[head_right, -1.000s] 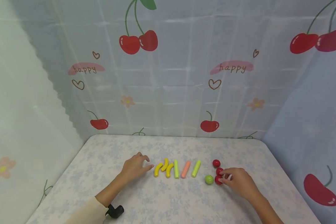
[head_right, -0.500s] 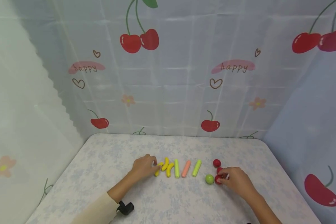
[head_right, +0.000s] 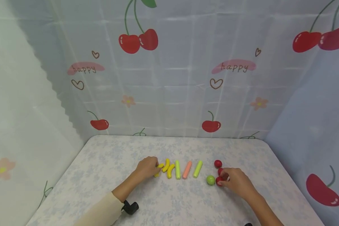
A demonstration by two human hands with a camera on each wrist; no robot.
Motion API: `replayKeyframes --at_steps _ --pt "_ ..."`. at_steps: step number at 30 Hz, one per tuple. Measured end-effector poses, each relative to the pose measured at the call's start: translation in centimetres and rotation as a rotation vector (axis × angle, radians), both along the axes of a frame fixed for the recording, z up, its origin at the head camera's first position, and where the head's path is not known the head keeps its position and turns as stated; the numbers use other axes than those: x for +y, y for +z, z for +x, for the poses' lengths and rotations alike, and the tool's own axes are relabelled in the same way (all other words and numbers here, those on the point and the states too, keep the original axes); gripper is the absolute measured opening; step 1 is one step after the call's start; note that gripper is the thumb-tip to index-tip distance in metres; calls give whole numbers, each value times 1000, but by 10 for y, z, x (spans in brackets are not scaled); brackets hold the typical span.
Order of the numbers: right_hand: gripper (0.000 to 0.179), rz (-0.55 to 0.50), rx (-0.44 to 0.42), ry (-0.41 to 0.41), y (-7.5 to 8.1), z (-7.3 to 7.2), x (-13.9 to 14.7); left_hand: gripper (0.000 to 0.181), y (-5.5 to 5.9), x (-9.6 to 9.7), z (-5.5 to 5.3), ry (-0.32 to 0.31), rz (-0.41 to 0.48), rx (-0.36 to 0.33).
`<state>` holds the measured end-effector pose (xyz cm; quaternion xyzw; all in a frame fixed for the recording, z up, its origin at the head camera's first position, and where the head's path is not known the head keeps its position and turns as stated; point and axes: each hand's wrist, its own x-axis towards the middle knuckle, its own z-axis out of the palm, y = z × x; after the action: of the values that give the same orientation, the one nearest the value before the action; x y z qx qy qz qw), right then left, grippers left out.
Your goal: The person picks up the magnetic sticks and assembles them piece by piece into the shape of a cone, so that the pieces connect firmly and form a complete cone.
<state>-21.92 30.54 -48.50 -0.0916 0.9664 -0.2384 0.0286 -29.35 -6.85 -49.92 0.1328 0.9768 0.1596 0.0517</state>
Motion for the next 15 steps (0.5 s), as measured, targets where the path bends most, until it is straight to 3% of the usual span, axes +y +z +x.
replayKeyframes --at_steps 9,15 --pt "35 8 -5 63 0 2 -2 13 2 -9 2 26 101 10" --pt "34 6 9 32 3 6 -2 17 2 -22 3 60 183 -27"
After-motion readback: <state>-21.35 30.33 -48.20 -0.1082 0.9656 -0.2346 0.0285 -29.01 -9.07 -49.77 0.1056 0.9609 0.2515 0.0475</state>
